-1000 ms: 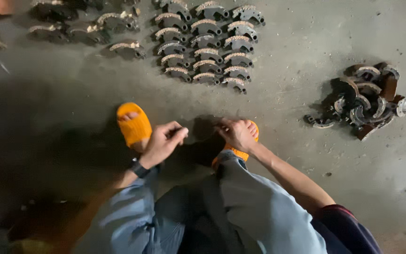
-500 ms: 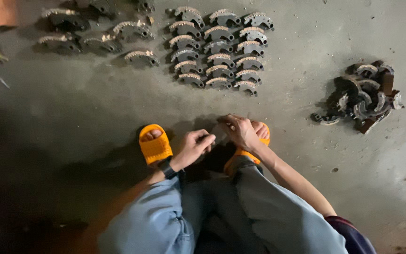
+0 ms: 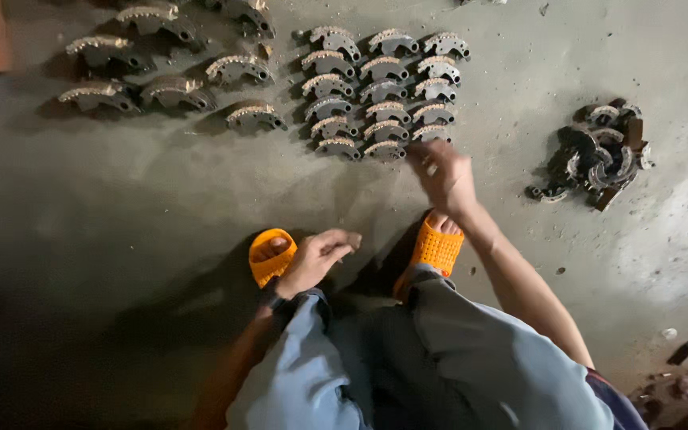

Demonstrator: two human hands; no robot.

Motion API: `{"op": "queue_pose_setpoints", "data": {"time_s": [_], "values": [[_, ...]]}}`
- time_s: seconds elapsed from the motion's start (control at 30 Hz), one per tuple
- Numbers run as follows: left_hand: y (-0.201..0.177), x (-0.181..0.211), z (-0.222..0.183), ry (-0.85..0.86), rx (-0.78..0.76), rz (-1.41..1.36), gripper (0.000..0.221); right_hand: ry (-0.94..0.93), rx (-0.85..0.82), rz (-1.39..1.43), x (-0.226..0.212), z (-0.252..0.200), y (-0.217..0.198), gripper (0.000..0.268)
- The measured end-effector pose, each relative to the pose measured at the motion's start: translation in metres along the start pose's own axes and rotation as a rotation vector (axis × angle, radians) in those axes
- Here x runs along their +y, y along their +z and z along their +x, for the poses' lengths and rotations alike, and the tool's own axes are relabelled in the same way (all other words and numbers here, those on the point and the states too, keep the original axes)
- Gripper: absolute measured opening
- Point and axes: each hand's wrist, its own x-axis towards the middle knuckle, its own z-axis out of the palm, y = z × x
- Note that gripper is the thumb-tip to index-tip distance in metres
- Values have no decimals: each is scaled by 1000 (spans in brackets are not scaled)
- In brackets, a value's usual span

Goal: The person sorts a large pile of motorcycle brake shoes on the floor by picking them up by hand and arranging them into smaller grouped piles.

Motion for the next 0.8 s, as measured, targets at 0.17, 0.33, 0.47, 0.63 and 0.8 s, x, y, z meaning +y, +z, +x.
{"op": "queue_pose_setpoints", "data": {"time_s": [0.17,0.33,0.47,0.63,0.8], "values": [[-8,-22,-19,10,73,-60,27,-229,225,-338,-9,59,-16,11],[2,-30,-11,-38,151,-43,17,-273,176,-502,15,68,10,18],[0,-46,-4,-68,138,122,18,-203,103,-488,6,70,3,29],[3,-21,5,-151,155,204,19,-245,79,-573,10,76,9,21],[17,-5,22,-178,169,200,18,-238,41,-689,28,78,17,19]]}}
